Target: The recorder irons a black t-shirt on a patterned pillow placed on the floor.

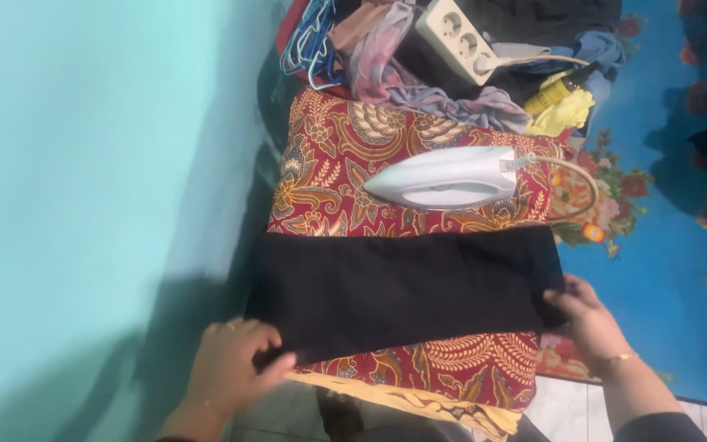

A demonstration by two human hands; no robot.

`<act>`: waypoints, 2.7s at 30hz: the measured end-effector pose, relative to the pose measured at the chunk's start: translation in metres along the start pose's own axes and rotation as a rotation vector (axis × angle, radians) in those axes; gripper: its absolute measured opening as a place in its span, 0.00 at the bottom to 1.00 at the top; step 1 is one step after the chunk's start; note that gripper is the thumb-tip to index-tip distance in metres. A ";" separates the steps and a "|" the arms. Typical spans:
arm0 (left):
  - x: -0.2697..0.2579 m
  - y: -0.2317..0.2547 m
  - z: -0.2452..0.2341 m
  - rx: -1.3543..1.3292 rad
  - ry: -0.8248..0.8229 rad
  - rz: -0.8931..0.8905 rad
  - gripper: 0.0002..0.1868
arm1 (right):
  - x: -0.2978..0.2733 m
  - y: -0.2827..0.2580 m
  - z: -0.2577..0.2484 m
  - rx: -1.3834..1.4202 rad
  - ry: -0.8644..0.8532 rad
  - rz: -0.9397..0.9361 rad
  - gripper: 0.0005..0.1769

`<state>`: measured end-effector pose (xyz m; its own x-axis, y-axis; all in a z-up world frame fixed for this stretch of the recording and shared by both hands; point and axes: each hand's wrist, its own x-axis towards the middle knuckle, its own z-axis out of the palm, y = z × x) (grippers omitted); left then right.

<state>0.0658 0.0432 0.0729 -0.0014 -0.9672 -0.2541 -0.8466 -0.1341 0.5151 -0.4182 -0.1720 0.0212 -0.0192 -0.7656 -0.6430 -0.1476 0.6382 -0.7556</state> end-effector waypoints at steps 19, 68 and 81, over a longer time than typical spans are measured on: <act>0.069 0.004 0.057 0.227 0.444 -0.179 0.47 | 0.011 -0.199 0.193 -1.643 0.036 -0.879 0.40; 0.053 -0.002 0.054 -0.046 0.667 -0.039 0.51 | -0.065 -0.139 0.139 -1.785 -0.399 -0.664 0.35; 0.057 -0.002 0.053 -0.015 0.649 -0.051 0.50 | -0.088 -0.121 0.181 -1.707 -0.635 -0.758 0.34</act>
<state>0.0395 0.0001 0.0141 0.3646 -0.8925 0.2654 -0.8297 -0.1821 0.5277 -0.2198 -0.1669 0.1463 0.7327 -0.4158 -0.5387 -0.5955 -0.7750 -0.2118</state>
